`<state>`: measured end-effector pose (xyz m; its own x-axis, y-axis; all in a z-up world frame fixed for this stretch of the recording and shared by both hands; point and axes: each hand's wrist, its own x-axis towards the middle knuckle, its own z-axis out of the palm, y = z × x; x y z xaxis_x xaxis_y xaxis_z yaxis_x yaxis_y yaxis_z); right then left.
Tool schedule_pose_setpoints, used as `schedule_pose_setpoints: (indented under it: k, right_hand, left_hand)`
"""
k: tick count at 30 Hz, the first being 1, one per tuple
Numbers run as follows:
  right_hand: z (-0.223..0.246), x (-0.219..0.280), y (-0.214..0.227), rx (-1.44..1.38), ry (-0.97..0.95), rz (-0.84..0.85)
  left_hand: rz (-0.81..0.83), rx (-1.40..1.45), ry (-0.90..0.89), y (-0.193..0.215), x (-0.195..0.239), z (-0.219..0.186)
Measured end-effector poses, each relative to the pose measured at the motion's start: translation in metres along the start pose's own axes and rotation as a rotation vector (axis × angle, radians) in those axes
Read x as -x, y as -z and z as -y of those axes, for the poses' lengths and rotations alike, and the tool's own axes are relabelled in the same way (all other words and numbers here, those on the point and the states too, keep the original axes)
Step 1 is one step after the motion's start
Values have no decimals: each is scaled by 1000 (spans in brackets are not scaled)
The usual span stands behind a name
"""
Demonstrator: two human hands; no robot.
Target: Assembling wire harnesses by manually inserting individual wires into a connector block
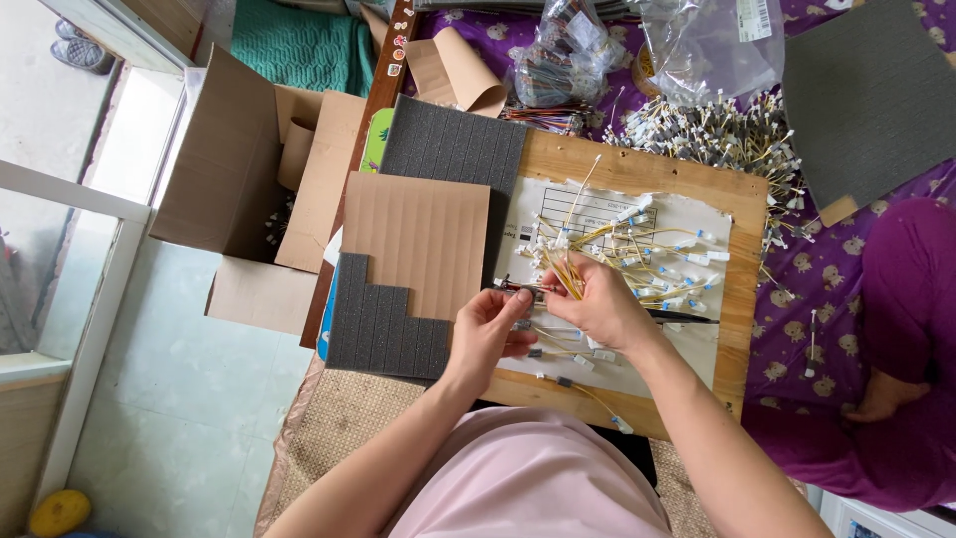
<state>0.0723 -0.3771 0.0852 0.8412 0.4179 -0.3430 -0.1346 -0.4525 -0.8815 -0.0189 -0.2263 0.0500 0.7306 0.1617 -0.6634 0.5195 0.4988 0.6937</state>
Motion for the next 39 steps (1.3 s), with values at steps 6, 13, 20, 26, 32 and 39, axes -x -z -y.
schedule_pose_setpoints:
  k: [6,13,20,26,32,39]
  right_hand:
    - [29,16,4,-70,109,-73]
    - [51,41,11,-10,148,-23]
    - [43,50,4,-209,77,-116]
    - [43,59,0,-277,158,-120]
    - [59,72,16,-194,268,-210]
    - [66,75,19,-135,226,-141]
  left_hand:
    - [370,-25,177,15,34,-42]
    - [503,142,199,10,37,-78]
    - [422,-13,-35,5,34,-64]
    - [349,-64,-31,0,34,-68]
    - [377,89,193,-7,30,-66]
    - [484,198,115,1,26,-71]
